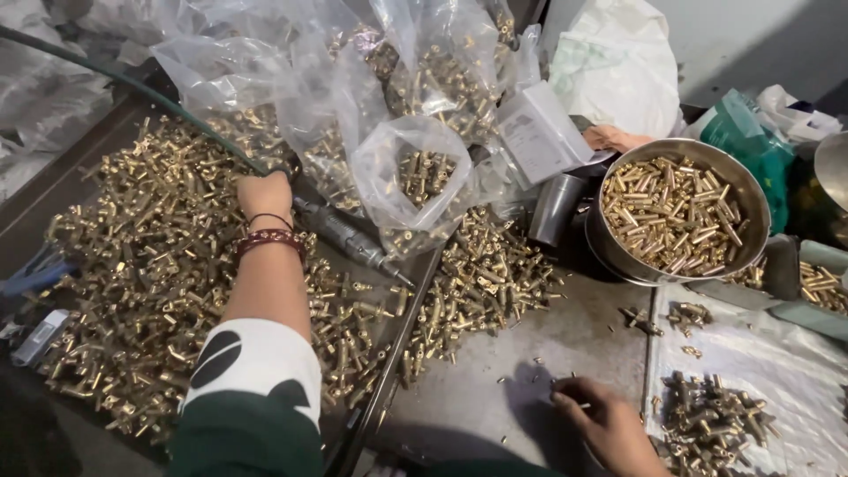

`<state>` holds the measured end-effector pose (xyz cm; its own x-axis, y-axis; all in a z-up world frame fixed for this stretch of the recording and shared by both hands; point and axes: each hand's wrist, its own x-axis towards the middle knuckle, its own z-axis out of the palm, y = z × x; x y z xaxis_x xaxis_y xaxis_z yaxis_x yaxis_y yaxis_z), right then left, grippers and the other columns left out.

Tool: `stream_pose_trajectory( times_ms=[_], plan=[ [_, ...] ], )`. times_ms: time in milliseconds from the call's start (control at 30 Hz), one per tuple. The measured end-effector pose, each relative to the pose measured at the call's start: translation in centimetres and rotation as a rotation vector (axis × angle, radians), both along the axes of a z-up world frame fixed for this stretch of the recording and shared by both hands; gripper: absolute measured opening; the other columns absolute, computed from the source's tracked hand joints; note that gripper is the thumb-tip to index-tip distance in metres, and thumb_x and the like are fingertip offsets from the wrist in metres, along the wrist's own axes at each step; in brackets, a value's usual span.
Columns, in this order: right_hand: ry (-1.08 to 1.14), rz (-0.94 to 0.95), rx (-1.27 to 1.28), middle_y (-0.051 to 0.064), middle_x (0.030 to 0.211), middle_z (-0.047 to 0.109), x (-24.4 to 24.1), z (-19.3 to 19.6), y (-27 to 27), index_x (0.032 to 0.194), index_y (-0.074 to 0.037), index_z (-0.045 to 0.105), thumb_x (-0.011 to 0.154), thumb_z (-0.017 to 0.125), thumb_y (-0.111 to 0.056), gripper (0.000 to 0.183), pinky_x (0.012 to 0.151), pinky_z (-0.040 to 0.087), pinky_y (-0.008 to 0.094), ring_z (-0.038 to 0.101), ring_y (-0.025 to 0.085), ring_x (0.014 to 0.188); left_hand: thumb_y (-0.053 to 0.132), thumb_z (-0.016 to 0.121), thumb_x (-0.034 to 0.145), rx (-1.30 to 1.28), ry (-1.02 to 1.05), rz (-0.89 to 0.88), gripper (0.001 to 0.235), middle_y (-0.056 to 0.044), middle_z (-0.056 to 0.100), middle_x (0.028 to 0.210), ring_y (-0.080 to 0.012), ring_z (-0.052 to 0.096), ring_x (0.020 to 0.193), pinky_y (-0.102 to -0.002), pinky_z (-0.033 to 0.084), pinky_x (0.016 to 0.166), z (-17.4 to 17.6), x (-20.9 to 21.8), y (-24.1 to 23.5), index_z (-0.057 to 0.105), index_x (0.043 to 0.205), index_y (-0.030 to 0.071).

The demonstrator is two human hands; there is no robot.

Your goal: Finishing and polishing small brass valves using a handheld rotary tool.

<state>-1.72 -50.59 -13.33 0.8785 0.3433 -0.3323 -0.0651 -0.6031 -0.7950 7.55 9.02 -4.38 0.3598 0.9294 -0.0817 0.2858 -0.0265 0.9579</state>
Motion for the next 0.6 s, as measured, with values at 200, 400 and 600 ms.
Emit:
stream_pose_trajectory(
  times_ms=[200,400,600],
  plan=[
    [-0.064,-0.014,-0.076,0.007,0.108,0.080,1.2,-4.9,-3.3,0.116,-0.014,0.075,0.088,0.075,-0.030,0.033,0.091,0.061,0.033,0.075,0.019,0.102,0.006,0.060,0.091,-0.172,-0.207,-0.066,0.033,-0.014,0.070,0.095,-0.0210,0.060,0.070,-0.037,0.042,0.058,-6.5,2.7,5.3,0.063,0.121,-0.007],
    [0.019,-0.002,-0.155,0.004,0.109,0.081,1.2,-4.9,-2.6,0.117,-0.018,0.075,0.089,0.077,-0.035,0.033,0.095,0.059,0.032,0.077,0.017,0.105,0.004,0.049,0.098,-0.138,-0.146,0.044,0.030,-0.008,0.074,0.088,-0.0167,0.073,0.065,-0.029,0.048,0.048,0.7,-0.4,0.8,0.066,0.122,-0.002],
    [-0.064,0.093,-0.114,0.005,0.104,0.084,1.7,-1.0,0.8,0.115,-0.016,0.076,0.088,0.076,-0.033,0.032,0.091,0.061,0.033,0.075,0.019,0.098,-0.001,0.065,0.091,0.846,-0.115,-0.324,0.030,-0.020,0.075,0.085,-0.0204,0.071,0.069,-0.033,0.054,0.065,12.5,-3.4,-4.5,0.077,0.118,-0.001]
  ],
)
